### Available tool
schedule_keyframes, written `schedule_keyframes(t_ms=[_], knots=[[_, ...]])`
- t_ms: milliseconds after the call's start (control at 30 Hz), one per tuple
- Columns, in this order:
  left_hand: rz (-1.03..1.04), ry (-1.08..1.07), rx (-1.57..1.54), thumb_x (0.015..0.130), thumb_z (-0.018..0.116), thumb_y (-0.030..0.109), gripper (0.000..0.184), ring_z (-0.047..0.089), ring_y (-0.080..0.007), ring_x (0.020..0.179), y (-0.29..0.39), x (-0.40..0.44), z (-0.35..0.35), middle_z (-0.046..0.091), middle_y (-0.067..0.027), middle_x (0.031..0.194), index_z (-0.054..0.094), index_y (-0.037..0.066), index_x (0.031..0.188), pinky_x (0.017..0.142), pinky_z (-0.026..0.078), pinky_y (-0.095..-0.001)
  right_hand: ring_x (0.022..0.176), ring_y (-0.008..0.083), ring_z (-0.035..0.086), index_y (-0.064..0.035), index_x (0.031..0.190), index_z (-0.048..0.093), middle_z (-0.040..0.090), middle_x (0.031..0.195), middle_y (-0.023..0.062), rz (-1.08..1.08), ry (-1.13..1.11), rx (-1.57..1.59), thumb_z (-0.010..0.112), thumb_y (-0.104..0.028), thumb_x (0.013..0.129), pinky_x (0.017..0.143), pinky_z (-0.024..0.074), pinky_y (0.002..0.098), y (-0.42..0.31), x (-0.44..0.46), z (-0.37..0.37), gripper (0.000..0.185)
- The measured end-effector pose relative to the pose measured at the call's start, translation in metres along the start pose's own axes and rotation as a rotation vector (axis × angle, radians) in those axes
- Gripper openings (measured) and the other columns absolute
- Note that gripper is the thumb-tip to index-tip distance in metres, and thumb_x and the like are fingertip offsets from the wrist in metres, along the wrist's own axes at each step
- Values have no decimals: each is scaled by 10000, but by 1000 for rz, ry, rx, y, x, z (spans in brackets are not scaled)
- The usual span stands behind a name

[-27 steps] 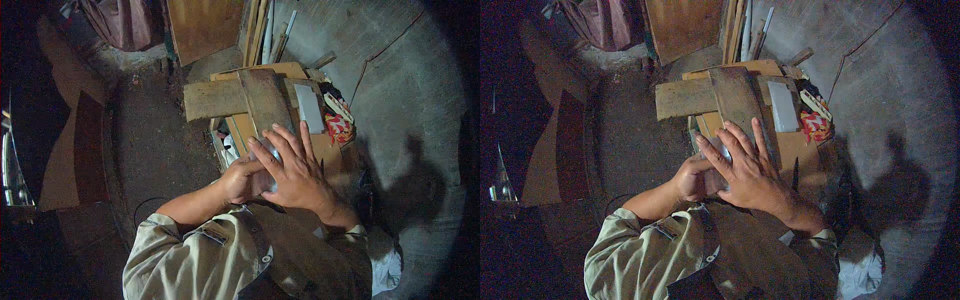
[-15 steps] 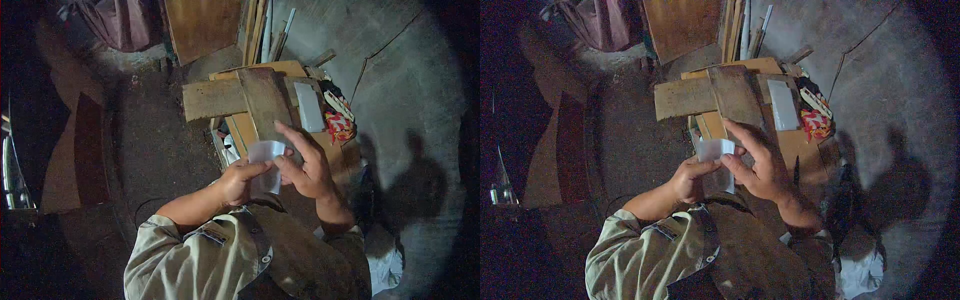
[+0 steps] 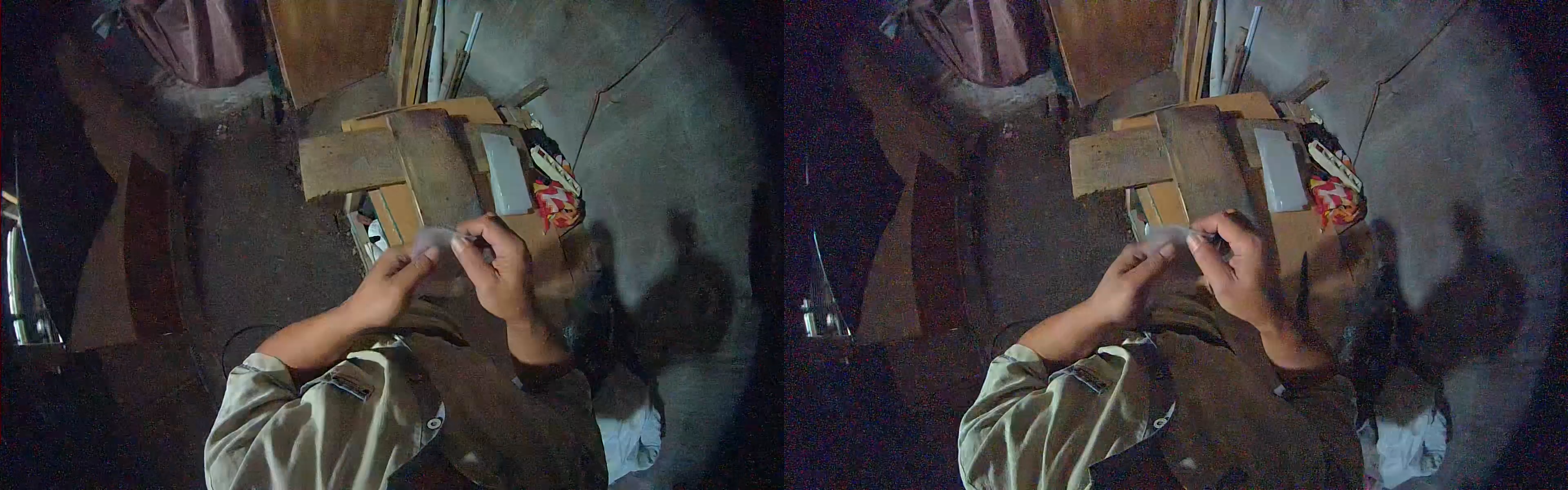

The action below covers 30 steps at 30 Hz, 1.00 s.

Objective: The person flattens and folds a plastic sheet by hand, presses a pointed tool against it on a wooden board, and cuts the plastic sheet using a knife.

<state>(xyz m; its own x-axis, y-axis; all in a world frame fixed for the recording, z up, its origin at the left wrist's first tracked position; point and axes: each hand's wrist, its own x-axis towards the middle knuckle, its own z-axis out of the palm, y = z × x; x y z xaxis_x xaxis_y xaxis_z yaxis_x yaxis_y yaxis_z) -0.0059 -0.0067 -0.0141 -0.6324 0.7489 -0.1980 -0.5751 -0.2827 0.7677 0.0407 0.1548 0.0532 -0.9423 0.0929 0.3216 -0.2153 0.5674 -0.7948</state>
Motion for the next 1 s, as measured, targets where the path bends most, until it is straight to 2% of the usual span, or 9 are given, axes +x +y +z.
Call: schedule_keyframes(t_ms=[67,133,333,533,667,700,733,833,1000], knots=[[100,-12,178,989,488,232,250,400,-41,678,1,3,-2,486,55,742,602,15,1031,570,338,-249,645,42,467,-7,909,581,523,729,-22,193,-30,87,603,-57,871,584,386,209,-2,-2,-2,66],[230,24,348,997,474,234,259,416,-42,672,1,6,-2,500,56,737,600,10,1028,579,358,-233,662,34,464,-10,937,582,515,734,-38,172,14,143,606,-74,879,596,383,201,0,-4,5,90],[214,75,199,998,474,235,261,423,-43,683,5,10,2,526,54,777,598,6,1024,600,371,-217,683,25,448,-17,963,572,530,765,-49,309,68,314,580,-118,915,609,369,194,9,-12,11,112],[263,123,425,993,484,200,218,415,-44,662,2,14,-6,479,62,719,562,4,938,572,348,-227,697,28,444,-22,973,568,534,786,-50,269,155,337,574,-139,924,634,377,193,23,-14,19,127],[379,193,469,992,481,185,205,421,-55,675,0,16,2,488,13,734,526,-11,955,578,359,-234,730,70,473,-14,986,535,537,807,8,296,150,492,502,-154,963,647,412,253,36,-19,36,145],[415,196,463,992,478,177,199,426,-63,685,-1,16,4,493,-10,748,516,-18,980,585,370,-244,750,129,508,2,1023,529,552,827,69,215,183,368,477,-159,971,675,435,294,36,-18,40,177],[415,195,463,992,478,177,199,426,-63,685,-2,17,5,493,-10,748,516,-18,980,585,370,-244,750,129,508,2,1023,529,552,827,69,215,184,368,477,-159,971,675,435,294,37,-20,43,177],[442,213,475,991,474,160,194,466,-94,736,-8,20,2,515,-54,806,494,-24,1047,631,408,-264,759,285,554,24,1061,509,565,869,177,173,259,207,467,-167,975,697,450,365,49,-26,57,213],[475,231,672,997,445,162,234,533,-145,816,-5,16,0,565,-119,877,477,-34,1120,709,446,-284,751,290,547,33,1089,489,562,865,184,181,219,215,464,-183,981,682,446,374,44,-26,54,243]])
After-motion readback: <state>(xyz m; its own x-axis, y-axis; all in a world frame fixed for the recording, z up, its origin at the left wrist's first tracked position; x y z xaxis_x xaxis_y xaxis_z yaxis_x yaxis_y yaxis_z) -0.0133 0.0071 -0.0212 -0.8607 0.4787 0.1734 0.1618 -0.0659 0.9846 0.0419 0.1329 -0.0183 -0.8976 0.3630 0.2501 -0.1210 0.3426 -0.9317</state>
